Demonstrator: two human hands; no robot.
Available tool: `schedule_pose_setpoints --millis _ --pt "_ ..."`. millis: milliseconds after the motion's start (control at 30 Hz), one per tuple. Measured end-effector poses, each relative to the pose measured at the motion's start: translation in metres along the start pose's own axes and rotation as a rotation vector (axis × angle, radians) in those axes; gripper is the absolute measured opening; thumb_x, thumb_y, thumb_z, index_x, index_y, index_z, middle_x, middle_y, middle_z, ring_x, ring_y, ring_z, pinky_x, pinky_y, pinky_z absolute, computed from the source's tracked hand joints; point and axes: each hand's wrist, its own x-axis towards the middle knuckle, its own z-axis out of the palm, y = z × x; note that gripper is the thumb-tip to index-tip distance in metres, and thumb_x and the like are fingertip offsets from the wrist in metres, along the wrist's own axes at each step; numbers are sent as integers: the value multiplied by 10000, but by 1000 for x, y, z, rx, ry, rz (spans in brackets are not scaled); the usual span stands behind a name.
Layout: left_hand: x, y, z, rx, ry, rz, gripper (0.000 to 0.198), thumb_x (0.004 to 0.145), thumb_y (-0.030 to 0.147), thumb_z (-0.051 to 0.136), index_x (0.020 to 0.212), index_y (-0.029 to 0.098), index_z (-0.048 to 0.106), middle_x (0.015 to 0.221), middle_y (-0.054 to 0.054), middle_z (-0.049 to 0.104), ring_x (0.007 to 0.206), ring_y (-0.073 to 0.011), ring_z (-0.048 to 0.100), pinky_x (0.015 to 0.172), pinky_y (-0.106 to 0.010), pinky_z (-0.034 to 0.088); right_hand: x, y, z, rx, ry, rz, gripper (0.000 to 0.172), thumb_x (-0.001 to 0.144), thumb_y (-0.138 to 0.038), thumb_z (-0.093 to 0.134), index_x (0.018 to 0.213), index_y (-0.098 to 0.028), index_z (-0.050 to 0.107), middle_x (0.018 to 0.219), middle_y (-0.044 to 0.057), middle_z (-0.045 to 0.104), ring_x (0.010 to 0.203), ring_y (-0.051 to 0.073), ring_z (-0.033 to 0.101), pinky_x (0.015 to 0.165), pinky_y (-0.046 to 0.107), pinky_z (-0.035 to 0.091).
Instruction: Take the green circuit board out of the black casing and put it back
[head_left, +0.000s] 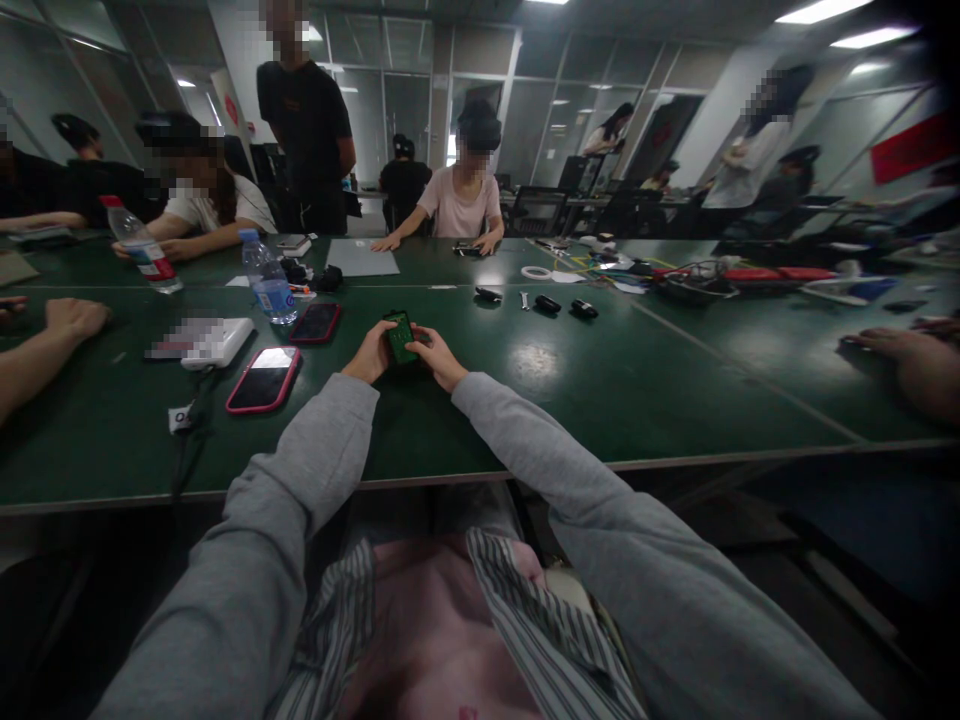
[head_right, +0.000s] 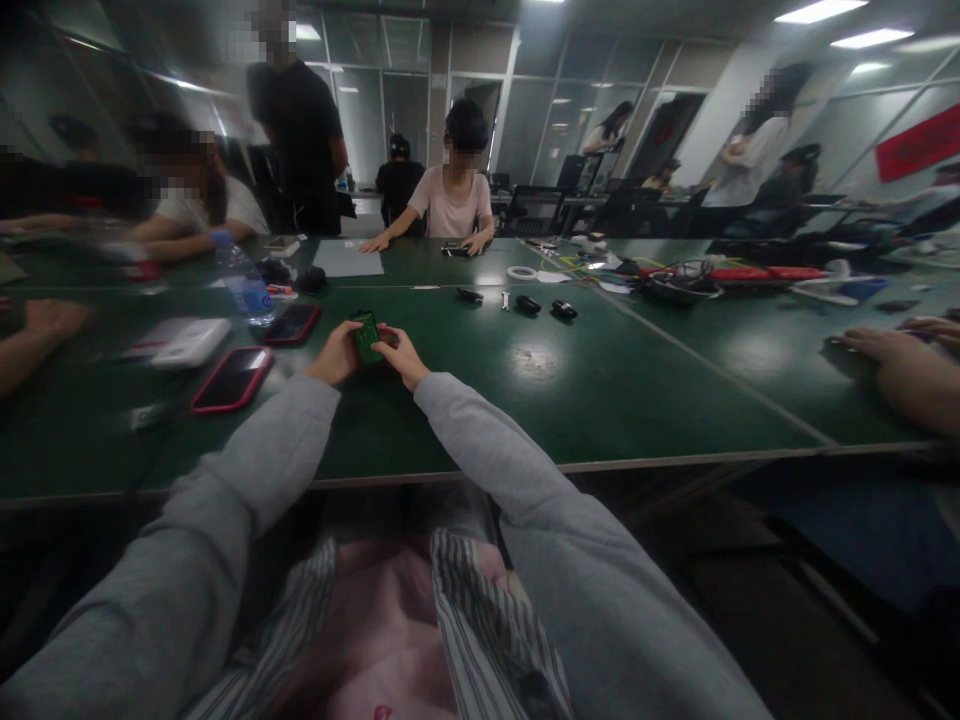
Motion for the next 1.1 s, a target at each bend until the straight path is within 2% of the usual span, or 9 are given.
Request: schedule_pose_setpoints --millis 333,633,1100 --pt "-4 2 2 24 -8 29 359 797 307 638 1115 144 664 1025 -100 754 982 -252 697 878 -386 556 4 3 -1 21 19 -1 502 668 -225 742 1130 -223 545 1128 19 636 1110 166 607 1026 388 504" --pt "6 -2 -6 41 2 184 374 713 265 763 1053 182 632 1058 -66 732 954 -216 686 840 -359 555 10 7 -5 7 41 -26 480 667 -207 742 1120 -205 583 1061 19 645 1023 148 613 983 339 504" --pt "8 -3 -13 72 -41 187 378 726 276 775 1070 184 648 1145 -79 717 1031 -237 671 878 -386 555 8 5 -6 3 17 -1 508 698 -190 732 1175 -210 556 1010 3 638 900 135 628 890 328 541"
